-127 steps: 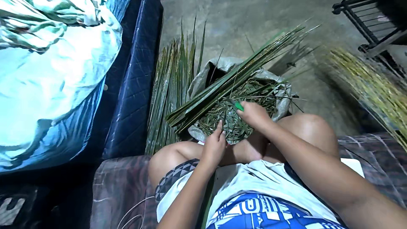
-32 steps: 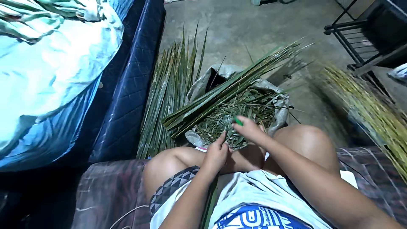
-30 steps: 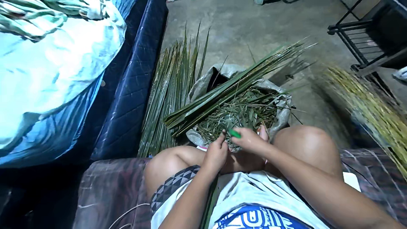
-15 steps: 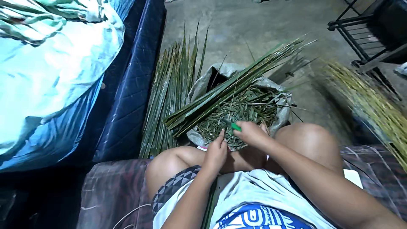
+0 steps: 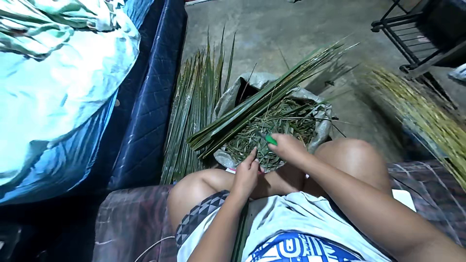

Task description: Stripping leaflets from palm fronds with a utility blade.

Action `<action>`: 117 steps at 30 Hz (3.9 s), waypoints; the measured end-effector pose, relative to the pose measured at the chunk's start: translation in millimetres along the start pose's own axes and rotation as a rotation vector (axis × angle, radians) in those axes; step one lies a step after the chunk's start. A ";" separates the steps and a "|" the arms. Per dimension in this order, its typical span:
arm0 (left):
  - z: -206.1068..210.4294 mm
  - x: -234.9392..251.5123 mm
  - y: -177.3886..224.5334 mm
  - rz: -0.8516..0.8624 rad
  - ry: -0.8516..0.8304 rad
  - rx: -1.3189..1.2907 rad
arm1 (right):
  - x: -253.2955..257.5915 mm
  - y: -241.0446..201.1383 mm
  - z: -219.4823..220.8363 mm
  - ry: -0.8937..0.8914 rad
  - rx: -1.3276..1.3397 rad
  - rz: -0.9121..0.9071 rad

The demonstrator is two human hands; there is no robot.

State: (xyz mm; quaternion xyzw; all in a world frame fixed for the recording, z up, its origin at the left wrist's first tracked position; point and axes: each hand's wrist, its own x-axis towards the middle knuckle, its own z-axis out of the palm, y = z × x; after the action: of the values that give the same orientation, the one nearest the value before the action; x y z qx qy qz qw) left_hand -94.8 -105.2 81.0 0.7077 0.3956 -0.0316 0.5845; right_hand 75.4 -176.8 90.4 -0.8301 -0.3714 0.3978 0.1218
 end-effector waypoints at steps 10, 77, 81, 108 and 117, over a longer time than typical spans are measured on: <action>-4.3 -4.0 0.4 0.060 -0.117 -0.473 | 12.0 12.0 -12.1 0.168 0.006 0.074; 7.4 0.0 1.1 -0.010 -0.003 0.287 | 21.1 6.9 -5.2 0.144 -0.073 0.173; 3.3 -0.7 0.2 -0.017 0.003 0.148 | -2.5 -1.2 8.4 -0.058 0.033 -0.006; -4.2 -6.5 -0.4 0.036 -0.159 -0.535 | 20.5 20.3 -16.4 0.246 0.095 0.122; 0.8 -9.0 4.9 -0.024 -0.195 -0.371 | 7.6 9.6 12.4 0.040 0.687 -0.079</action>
State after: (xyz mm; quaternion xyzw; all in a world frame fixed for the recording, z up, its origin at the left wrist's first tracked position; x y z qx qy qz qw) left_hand -97.7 -110.6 89.2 0.5767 0.3448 -0.0337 0.7399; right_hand 74.2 -179.2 73.2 -0.7331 -0.2450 0.4784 0.4167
